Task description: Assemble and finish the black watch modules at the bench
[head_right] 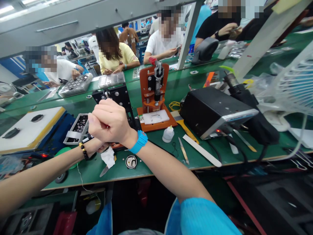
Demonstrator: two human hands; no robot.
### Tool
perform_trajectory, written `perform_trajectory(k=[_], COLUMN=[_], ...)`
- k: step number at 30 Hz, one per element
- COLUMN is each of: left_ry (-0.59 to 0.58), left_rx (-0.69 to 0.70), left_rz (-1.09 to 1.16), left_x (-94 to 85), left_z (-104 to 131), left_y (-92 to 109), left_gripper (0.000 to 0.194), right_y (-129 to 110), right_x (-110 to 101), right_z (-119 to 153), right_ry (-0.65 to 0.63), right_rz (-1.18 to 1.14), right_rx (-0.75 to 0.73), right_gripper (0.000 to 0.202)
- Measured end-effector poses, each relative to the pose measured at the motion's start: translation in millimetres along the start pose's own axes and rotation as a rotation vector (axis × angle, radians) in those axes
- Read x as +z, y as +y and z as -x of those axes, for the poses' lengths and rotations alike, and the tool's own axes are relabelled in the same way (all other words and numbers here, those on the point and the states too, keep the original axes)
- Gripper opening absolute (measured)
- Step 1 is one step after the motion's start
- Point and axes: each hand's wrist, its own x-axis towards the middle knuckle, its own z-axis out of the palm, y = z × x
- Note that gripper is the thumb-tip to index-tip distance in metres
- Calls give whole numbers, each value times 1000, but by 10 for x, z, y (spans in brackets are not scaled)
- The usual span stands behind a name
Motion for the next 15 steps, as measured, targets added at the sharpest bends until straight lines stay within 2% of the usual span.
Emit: perform_trajectory(k=[15], left_ry=[-1], left_rx=[19], left_rz=[-20], left_x=[-3], left_z=[12], left_y=[4], left_gripper=[44], right_y=[-8], right_x=[4], right_z=[1], right_ry=[17], right_rz=[-26], right_rx=[1], right_gripper=[38])
